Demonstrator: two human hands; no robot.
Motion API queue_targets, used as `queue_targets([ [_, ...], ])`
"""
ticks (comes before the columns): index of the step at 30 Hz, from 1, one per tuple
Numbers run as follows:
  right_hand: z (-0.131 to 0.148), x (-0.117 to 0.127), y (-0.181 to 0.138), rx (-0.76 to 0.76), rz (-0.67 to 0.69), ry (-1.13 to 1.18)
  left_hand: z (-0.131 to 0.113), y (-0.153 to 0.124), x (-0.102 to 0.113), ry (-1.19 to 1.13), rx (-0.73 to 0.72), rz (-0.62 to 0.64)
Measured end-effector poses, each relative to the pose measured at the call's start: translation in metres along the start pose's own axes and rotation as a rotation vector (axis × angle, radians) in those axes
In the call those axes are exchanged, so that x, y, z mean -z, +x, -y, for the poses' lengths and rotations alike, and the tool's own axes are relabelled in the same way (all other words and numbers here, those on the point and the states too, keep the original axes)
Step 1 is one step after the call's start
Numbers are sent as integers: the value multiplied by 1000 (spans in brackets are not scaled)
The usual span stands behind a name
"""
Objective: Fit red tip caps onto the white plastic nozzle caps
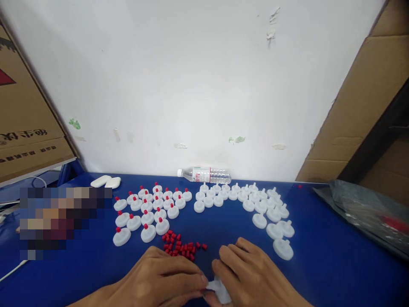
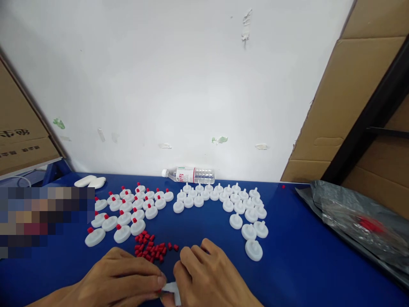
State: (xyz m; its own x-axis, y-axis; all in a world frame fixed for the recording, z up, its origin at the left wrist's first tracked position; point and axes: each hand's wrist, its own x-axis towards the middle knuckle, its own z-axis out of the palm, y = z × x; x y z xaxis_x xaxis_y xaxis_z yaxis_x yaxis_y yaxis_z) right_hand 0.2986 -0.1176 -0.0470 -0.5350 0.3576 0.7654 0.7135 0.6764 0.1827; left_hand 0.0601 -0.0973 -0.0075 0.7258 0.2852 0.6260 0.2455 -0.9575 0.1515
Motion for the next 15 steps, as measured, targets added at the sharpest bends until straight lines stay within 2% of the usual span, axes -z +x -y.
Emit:
queue_targets([
  [6,5,3,0,104,138,-116,2,-5,-5,4,16,38],
  [12,8,1,2,105,91,-133,-2,-6,-9,93,20,206],
  [15,11,1,1,98,88,-142,-6,-6,-10,96,18,225],
])
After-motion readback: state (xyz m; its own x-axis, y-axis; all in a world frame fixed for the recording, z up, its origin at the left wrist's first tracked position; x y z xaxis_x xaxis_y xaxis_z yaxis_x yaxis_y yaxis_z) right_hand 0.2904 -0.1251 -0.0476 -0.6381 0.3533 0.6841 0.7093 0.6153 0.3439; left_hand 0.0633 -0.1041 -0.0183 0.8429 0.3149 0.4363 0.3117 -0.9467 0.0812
